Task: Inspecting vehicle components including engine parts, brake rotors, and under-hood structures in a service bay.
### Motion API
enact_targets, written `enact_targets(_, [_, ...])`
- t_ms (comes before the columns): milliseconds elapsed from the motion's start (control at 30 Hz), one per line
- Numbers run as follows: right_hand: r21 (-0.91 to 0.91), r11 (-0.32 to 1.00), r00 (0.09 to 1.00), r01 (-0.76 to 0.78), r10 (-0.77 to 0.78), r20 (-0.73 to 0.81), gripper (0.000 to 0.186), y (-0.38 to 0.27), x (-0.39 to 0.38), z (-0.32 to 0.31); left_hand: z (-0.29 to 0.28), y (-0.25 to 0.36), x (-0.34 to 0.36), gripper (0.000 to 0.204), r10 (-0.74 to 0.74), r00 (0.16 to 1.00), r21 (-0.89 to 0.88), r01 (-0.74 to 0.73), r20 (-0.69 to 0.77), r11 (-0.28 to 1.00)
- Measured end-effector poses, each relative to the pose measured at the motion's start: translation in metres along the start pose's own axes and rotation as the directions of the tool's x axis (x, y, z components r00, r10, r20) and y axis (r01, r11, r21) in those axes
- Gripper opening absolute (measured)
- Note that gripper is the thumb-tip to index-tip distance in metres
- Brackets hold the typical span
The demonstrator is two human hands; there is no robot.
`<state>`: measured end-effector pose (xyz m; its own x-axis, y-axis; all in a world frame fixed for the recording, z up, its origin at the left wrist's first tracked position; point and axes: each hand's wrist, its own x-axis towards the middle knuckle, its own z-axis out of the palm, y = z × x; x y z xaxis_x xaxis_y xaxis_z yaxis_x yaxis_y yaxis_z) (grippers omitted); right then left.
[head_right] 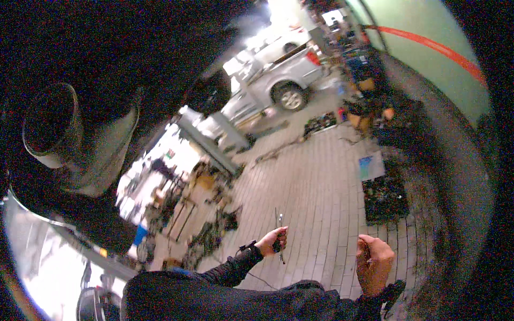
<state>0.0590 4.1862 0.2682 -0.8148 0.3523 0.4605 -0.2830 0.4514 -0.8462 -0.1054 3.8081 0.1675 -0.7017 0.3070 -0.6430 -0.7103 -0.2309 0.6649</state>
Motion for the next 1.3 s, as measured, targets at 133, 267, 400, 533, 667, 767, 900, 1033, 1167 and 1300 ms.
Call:
enact_targets(133, [0.061, 0.997, 0.989, 0.048, -0.057, 0.139, 0.011, 0.003, 0.046, 0.025, -0.010, -0.007, -0.029, 0.032, 0.061, 0.978, 0.003, -0.062, -0.201, 0.998])
enact_targets(267, [0.179, 0.948, 0.933, 0.264, -0.298, 0.200, 0.009, 0.005, 0.088, 0.073, -0.028, -0.003, -0.045, 0.029, 0.184, 0.918, -0.026, -0.206, -0.352, 0.978])
enact_targets(400, [0.306, 0.871, 0.820, 0.386, -0.475, 0.320, 0.011, -0.016, 0.124, 0.114, -0.053, 0.011, -0.051, 0.028, 0.220, 0.894, -0.158, -0.301, -0.391, 0.941])
enact_targets(533, [0.452, 0.746, 0.676, 0.489, -0.652, 0.345, 0.015, -0.042, 0.162, 0.150, -0.072, 0.020, -0.045, 0.030, 0.284, 0.836, -0.174, -0.402, -0.469, 0.899])
enact_targets(667, [0.581, 0.586, 0.522, 0.565, -0.799, 0.298, 0.019, -0.067, 0.202, 0.181, -0.058, 0.019, -0.051, 0.033, 0.329, 0.811, -0.126, -0.437, -0.485, 0.891])
enact_targets(767, [0.683, 0.458, 0.389, 0.568, -0.882, 0.268, 0.021, -0.096, 0.239, 0.208, -0.045, 0.020, -0.059, 0.033, 0.309, 0.778, -0.155, -0.456, -0.547, 0.876])
enact_targets(900, [0.832, 0.230, 0.108, 0.504, -0.973, 0.204, 0.021, -0.139, 0.281, 0.247, -0.031, 0.011, -0.066, 0.030, 0.378, 0.634, -0.114, -0.595, -0.675, 0.795])
enact_targets(1033, [0.889, 0.131, -0.062, 0.438, -0.982, 0.176, 0.027, -0.206, 0.320, 0.280, -0.003, -0.005, -0.083, 0.026, 0.430, 0.485, -0.070, -0.721, -0.761, 0.689])
enact_targets(1167, [0.934, -0.163, -0.121, 0.316, -0.984, -0.131, 0.021, -0.280, 0.337, 0.296, 0.045, -0.010, -0.095, 0.023, 0.445, 0.297, -0.001, -0.832, -0.845, 0.555])
enact_targets(1300, [0.945, -0.261, -0.367, 0.198, -0.914, -0.176, 0.027, -0.348, 0.309, 0.294, 0.090, -0.029, -0.110, 0.023, 0.430, 0.124, 0.073, -0.908, -0.894, 0.413])
